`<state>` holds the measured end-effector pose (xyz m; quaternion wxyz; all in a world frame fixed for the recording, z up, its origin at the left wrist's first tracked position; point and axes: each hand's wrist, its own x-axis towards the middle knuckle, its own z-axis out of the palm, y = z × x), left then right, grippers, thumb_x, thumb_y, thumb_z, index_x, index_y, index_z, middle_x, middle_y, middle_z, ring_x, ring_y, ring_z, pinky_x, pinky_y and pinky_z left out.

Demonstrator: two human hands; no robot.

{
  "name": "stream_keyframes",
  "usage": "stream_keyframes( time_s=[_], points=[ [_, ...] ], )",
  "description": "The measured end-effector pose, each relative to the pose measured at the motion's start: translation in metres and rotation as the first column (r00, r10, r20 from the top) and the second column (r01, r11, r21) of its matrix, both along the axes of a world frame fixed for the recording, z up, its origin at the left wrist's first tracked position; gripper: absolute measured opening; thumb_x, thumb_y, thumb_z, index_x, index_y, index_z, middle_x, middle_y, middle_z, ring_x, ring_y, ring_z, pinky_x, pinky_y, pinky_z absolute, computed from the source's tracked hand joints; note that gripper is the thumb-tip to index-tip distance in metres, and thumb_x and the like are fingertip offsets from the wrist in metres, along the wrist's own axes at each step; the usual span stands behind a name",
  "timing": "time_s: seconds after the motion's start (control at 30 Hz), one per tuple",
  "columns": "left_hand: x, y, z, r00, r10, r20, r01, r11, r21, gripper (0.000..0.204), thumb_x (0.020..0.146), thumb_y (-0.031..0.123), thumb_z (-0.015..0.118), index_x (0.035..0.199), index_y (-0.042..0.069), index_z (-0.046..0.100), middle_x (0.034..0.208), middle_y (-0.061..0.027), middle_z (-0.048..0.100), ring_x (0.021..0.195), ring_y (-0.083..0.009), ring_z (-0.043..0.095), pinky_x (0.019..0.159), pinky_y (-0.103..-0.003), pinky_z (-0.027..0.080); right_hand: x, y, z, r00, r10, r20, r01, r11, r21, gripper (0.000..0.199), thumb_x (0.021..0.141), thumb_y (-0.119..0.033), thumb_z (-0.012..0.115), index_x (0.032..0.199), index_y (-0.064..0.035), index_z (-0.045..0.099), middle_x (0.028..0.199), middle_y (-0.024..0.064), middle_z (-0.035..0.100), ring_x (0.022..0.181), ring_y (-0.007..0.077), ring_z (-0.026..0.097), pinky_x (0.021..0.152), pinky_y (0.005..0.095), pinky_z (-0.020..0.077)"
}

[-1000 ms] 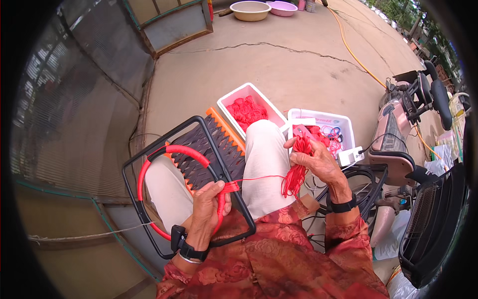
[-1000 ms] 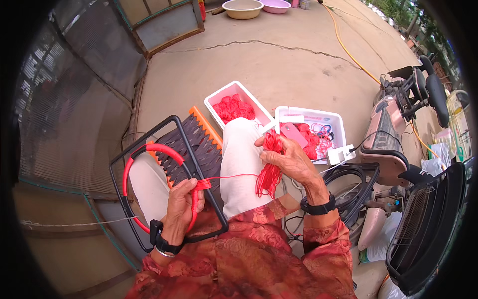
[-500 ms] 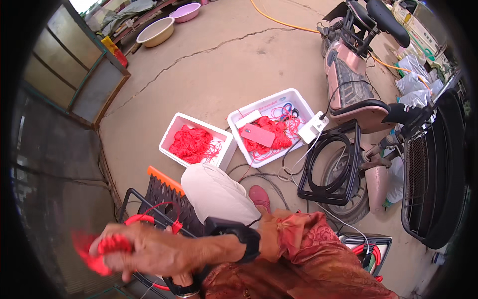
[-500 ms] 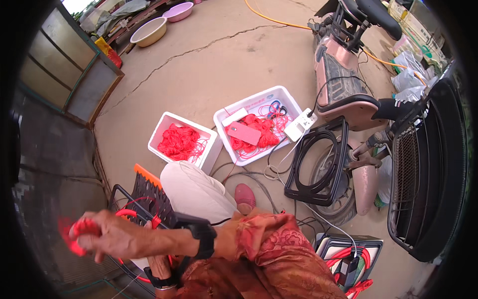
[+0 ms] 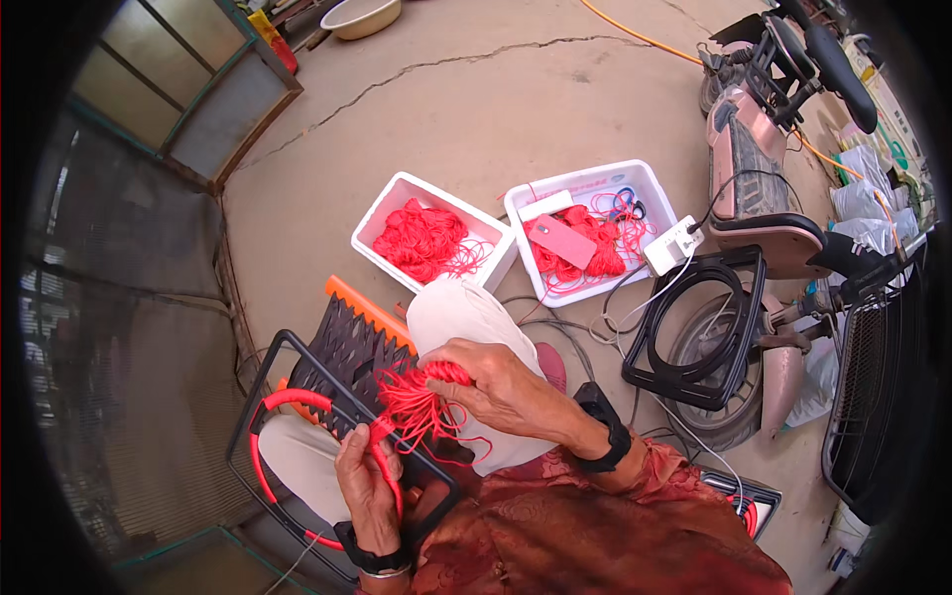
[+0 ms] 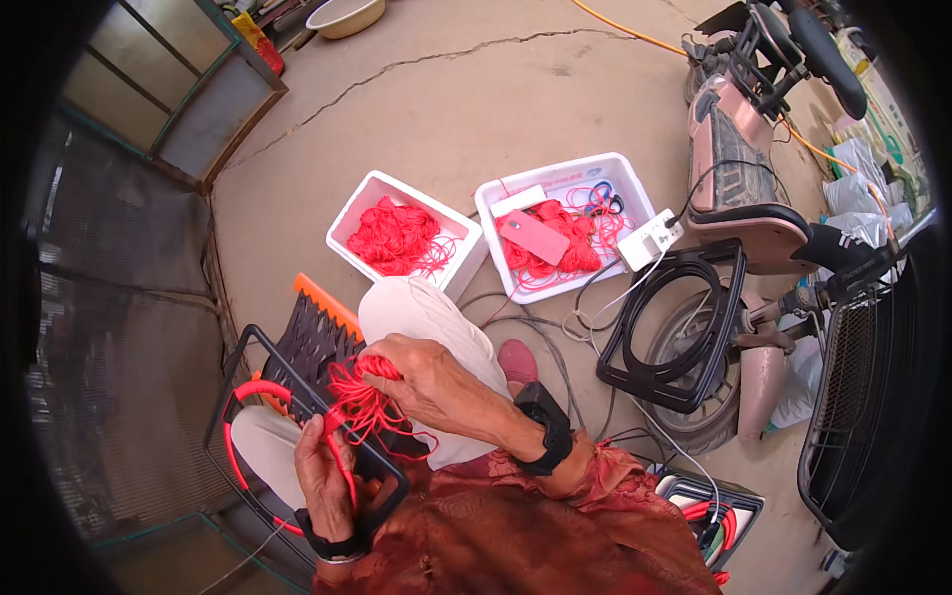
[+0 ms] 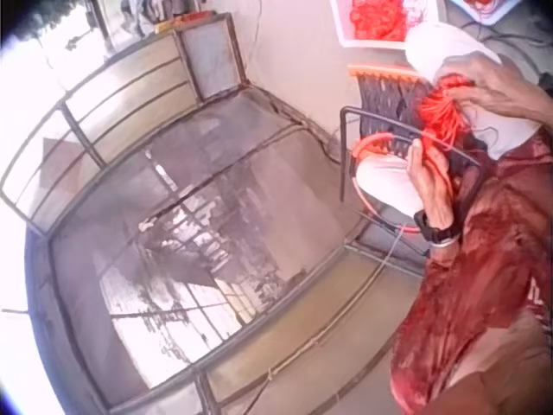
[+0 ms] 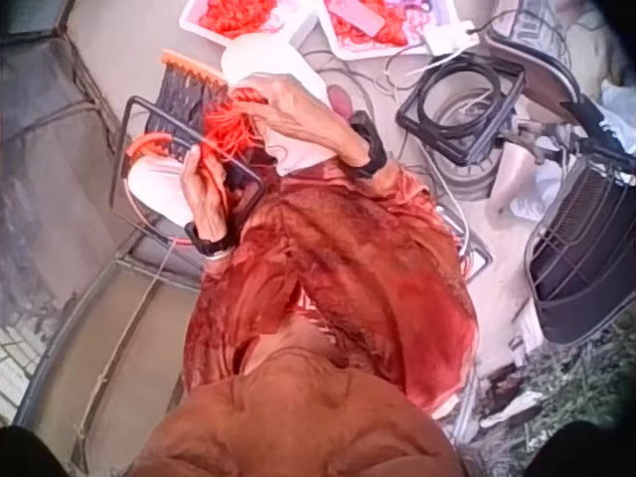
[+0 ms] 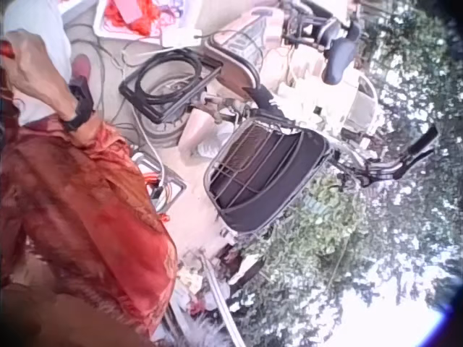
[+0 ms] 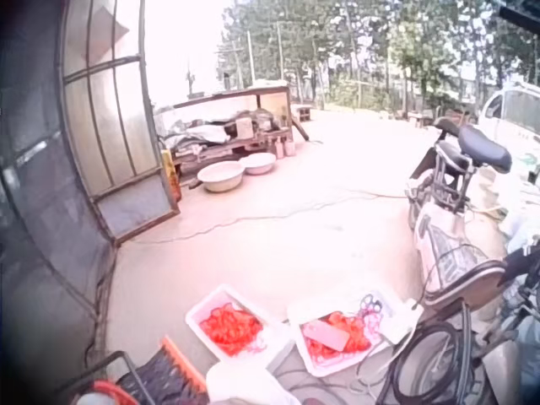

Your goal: Winding a red ribbon or string around a black circular frame component.

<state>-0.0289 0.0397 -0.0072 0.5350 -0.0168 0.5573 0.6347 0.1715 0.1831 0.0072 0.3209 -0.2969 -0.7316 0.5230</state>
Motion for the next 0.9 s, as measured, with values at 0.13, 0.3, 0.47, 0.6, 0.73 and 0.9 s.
stream_keyframes(
  time_s=[0.13,0.3,0.47,0.6,0.73,0.9],
  points=[
    [-0.006,-0.015,0.006,0.999,-0.049,-0.020,0.050,0.998,0.042,0.018,0.093,0.019,0.060,0.086,0.004,0.055,0.063,-0.0092,0.058,0.040,-0.0190,0.050,0.035,-0.028,0.040,0.003,0.024,0.020,0.999,-0.021,0.047,0.008,0.965,0.262,0.023,0.087,-0.011,0.066,0.106,-0.0011,0.060,0.095,0.0158,0.063,0.091,0.0344,0.061,0.075,0.0388,0.0480],
    [0.004,-0.028,0.009,0.998,-0.054,-0.040,0.059,0.990,0.132,0.020,0.093,0.018,0.060,0.084,0.002,0.055,0.063,-0.0101,0.057,0.039,-0.0184,0.049,0.035,-0.028,0.041,-0.003,0.022,0.076,0.990,0.119,-0.074,-0.102,0.975,0.198,0.024,0.088,-0.015,0.068,0.108,-0.0015,0.064,0.097,0.0109,0.066,0.083,0.0225,0.063,0.073,0.0324,0.0499],
    [0.016,-0.030,0.014,1.000,-0.013,-0.002,0.013,0.987,0.161,0.021,0.093,0.017,0.061,0.080,0.002,0.055,0.063,-0.0109,0.058,0.040,-0.0178,0.050,0.035,-0.027,0.040,-0.006,0.015,0.104,0.982,0.027,-0.186,-0.085,0.947,-0.309,0.027,0.090,-0.018,0.069,0.107,0.0023,0.064,0.081,0.0035,0.063,0.065,0.0084,0.059,0.057,0.0236,0.0485],
    [0.020,-0.031,0.002,1.000,-0.008,0.016,0.005,0.981,0.196,0.020,0.093,0.015,0.060,0.078,0.002,0.054,0.062,-0.0113,0.058,0.040,-0.0181,0.052,0.035,-0.026,0.040,0.000,0.015,0.099,0.895,-0.077,-0.439,-0.120,0.907,-0.404,0.032,0.088,-0.018,0.070,0.109,0.0049,0.061,0.086,0.0069,0.065,0.068,0.0128,0.062,0.058,0.0261,0.0514],
    [0.020,-0.024,-0.002,1.000,0.014,0.022,-0.018,0.980,0.201,0.019,0.092,0.014,0.061,0.080,0.001,0.055,0.062,-0.0111,0.059,0.040,-0.0177,0.052,0.034,-0.026,0.040,-0.010,0.024,0.070,0.851,-0.120,-0.511,-0.190,0.837,-0.514,0.035,0.086,-0.016,0.072,0.113,0.0045,0.060,0.092,0.0090,0.066,0.071,0.0156,0.063,0.067,0.0275,0.0531],
    [0.021,-0.028,0.000,0.998,0.004,0.063,-0.018,0.973,0.232,0.018,0.092,0.014,0.061,0.080,0.001,0.055,0.064,-0.0112,0.059,0.041,-0.0183,0.052,0.035,-0.026,0.040,-0.008,0.026,0.074,0.870,-0.098,-0.483,-0.117,0.911,-0.395,0.032,0.088,-0.011,0.069,0.115,0.0031,0.059,0.097,0.0102,0.067,0.075,0.0160,0.063,0.069,0.0274,0.0526]
  ],
)
